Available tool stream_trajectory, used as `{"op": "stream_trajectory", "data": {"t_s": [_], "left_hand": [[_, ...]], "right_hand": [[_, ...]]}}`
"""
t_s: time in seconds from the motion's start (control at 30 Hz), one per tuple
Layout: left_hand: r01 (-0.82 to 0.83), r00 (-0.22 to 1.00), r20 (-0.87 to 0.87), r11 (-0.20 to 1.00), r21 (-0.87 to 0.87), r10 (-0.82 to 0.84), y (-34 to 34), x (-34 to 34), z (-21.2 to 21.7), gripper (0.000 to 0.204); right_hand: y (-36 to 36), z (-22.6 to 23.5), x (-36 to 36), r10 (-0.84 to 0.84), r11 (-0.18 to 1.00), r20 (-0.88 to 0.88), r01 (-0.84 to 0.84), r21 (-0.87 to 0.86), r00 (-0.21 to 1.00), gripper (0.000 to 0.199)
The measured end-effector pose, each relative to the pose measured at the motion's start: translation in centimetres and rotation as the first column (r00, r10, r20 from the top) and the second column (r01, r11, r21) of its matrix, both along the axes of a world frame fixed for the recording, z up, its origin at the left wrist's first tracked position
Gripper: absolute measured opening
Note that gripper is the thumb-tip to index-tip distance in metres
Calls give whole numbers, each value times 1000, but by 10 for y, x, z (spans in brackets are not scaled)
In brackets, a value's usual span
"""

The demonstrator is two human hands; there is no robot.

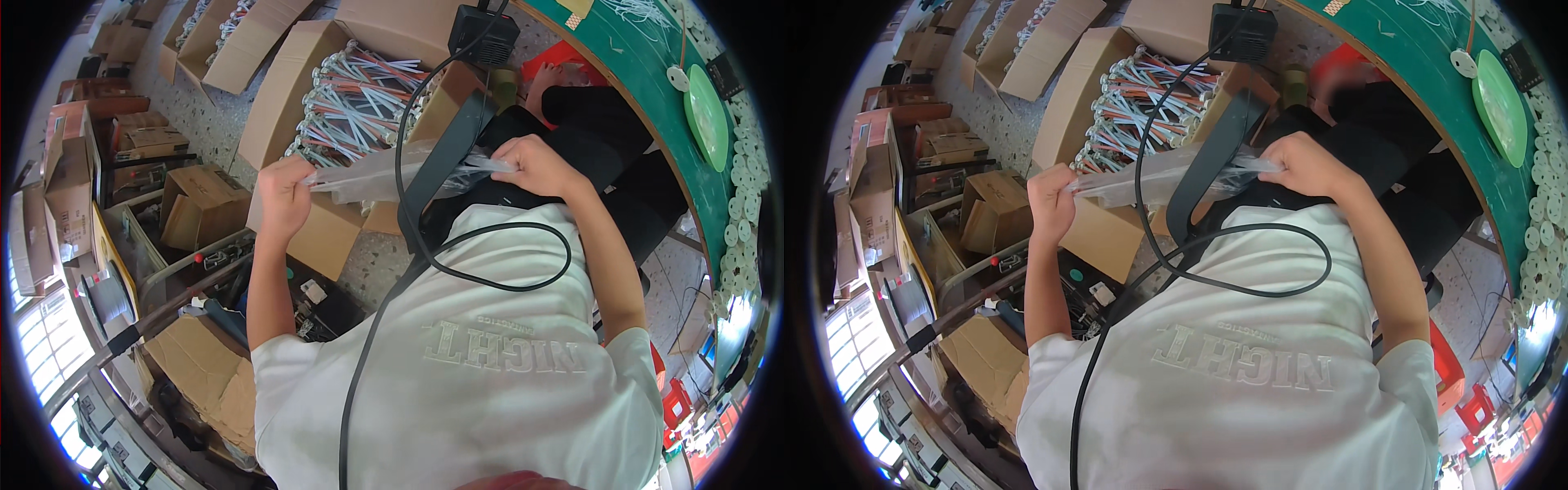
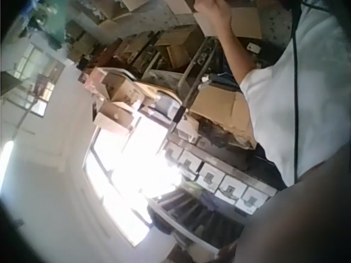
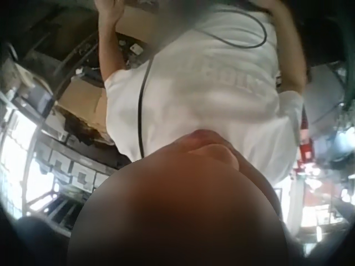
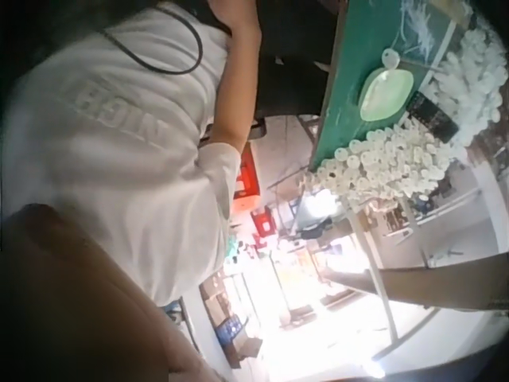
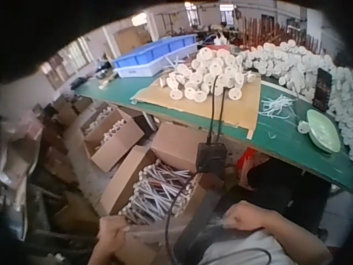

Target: The person assembles decorative light strings by hand. They pick up white circular components and LED strips, insert the components into the strips, and secure them with small white ties. The assembled units are placed on the table among other components.

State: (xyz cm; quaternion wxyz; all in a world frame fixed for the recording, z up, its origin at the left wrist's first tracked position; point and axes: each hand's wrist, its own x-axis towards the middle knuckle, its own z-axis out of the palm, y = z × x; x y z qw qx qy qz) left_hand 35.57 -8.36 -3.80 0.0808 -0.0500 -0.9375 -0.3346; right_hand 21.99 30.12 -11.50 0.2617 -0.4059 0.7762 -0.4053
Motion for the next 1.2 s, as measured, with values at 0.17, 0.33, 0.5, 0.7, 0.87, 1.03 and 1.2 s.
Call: {"op": "stream_trajectory", "data": {"t_s": [0.17,0.33,0.5,0.7,0.87,1.03,1.2], "left_hand": [[68,996,70,984,-163,-57,10,-25,18,16],[143,980,175,954,-263,-99,16,-48,11,17],[142,976,190,969,-203,-103,8,-54,-29,13],[-268,958,96,963,-39,271,-27,-56,10,14],[-333,943,-39,942,-41,331,-47,-50,36,16],[-378,923,-71,926,17,379,-51,-40,57,19],[-362,931,89,929,82,355,-50,-40,63,18]], "right_hand": [[15,35,2,-265,964,76,265,16,961,25],[44,66,6,-458,877,200,477,-56,866,38],[48,69,7,-625,778,-115,628,-13,772,38],[17,37,17,-396,914,29,390,111,918,28],[-1,-5,21,-236,971,-132,229,-65,963,23],[-15,-10,20,-182,968,-54,188,167,982,20],[-16,-18,16,-418,908,33,416,61,908,17]]}}
